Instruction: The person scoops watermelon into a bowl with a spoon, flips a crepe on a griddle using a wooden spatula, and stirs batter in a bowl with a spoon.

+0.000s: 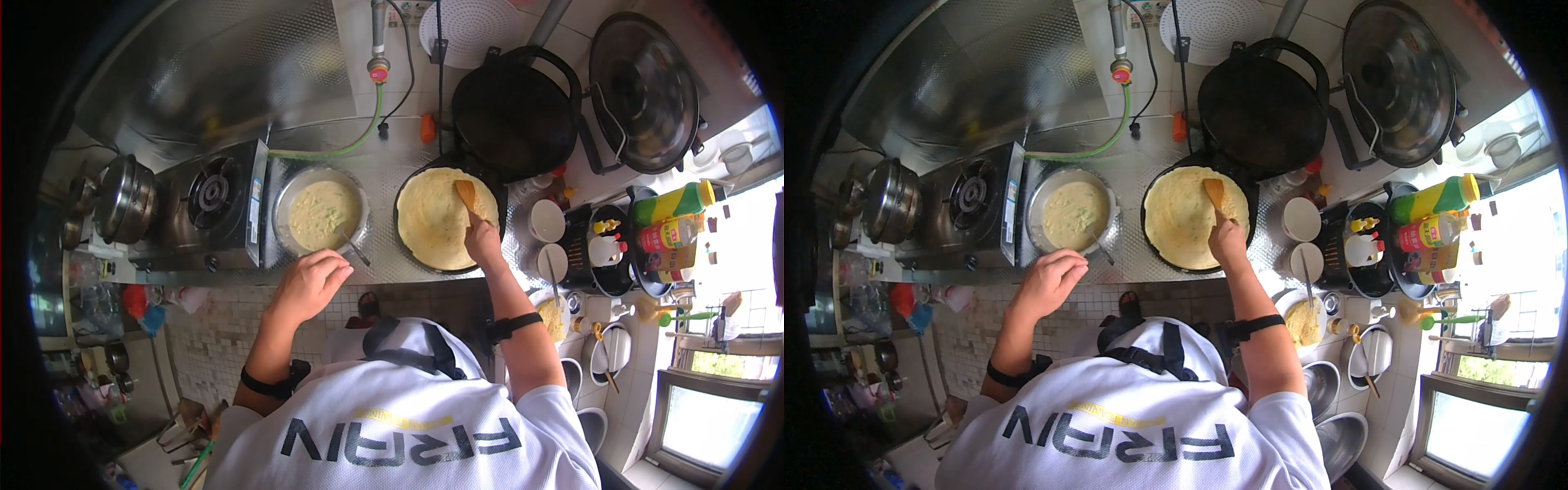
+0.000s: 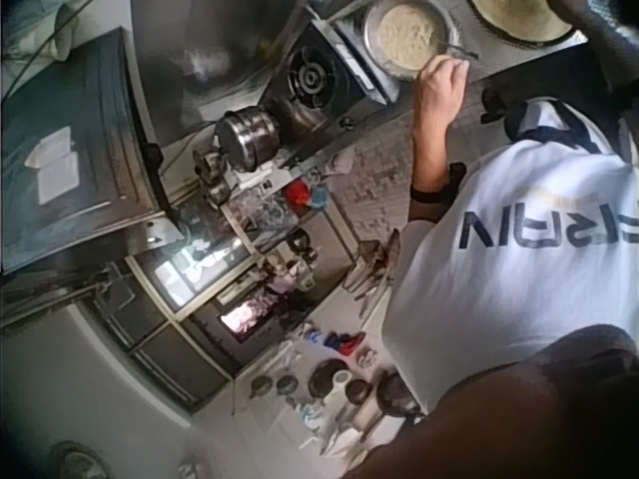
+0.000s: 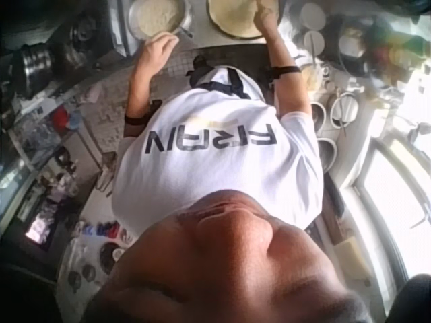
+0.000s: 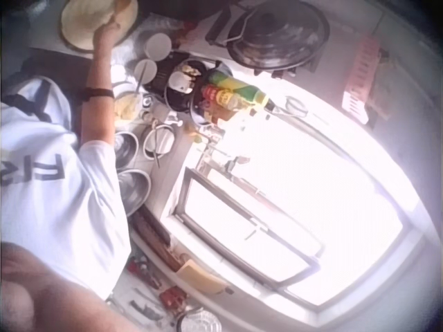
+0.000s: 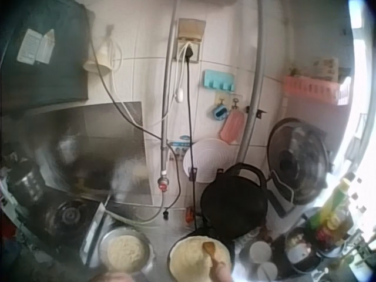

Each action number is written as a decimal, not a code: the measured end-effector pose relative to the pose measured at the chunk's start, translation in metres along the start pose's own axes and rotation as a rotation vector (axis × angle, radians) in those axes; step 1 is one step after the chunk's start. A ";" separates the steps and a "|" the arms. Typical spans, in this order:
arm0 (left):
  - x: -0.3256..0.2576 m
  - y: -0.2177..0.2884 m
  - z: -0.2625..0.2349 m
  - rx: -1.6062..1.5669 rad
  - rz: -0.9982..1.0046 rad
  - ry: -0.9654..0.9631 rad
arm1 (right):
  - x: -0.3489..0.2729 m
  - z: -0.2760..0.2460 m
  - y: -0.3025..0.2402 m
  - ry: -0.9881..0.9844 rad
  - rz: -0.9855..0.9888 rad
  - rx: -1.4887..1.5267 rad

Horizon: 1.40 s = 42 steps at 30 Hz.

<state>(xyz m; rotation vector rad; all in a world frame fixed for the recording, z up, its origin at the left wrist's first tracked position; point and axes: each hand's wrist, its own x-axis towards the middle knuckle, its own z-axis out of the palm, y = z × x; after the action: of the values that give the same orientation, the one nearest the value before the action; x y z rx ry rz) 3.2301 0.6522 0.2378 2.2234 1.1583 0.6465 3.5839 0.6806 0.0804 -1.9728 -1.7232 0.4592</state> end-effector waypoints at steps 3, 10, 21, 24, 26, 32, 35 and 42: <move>-0.002 -0.001 0.001 -0.001 -0.001 0.001 | -0.008 -0.003 -0.012 0.088 -0.125 0.077; 0.001 0.002 0.001 0.000 0.017 -0.010 | -0.036 -0.002 -0.028 -0.143 -0.153 -0.015; 0.001 0.005 0.006 -0.006 0.004 -0.038 | -0.064 -0.011 -0.043 -0.120 -0.197 0.048; 0.000 0.001 0.007 -0.017 0.008 -0.031 | -0.075 -0.029 -0.048 -0.115 -0.191 0.096; -0.001 -0.001 0.007 -0.021 0.010 -0.022 | -0.088 -0.030 -0.042 -0.129 -0.165 0.082; 0.002 0.001 0.009 -0.021 -0.016 -0.101 | -0.106 -0.031 -0.029 -0.189 -0.184 0.039; 0.002 -0.001 0.009 -0.032 0.022 -0.023 | -0.112 -0.048 -0.028 -0.098 -0.161 0.090; 0.005 0.000 0.012 -0.022 -0.010 -0.099 | -0.126 -0.052 -0.017 -0.125 -0.097 0.045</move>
<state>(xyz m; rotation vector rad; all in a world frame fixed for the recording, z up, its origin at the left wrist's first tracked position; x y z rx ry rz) 3.2406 0.6532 0.2298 2.2040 1.1066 0.5365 3.5787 0.5505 0.1262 -1.8544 -1.8591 0.5921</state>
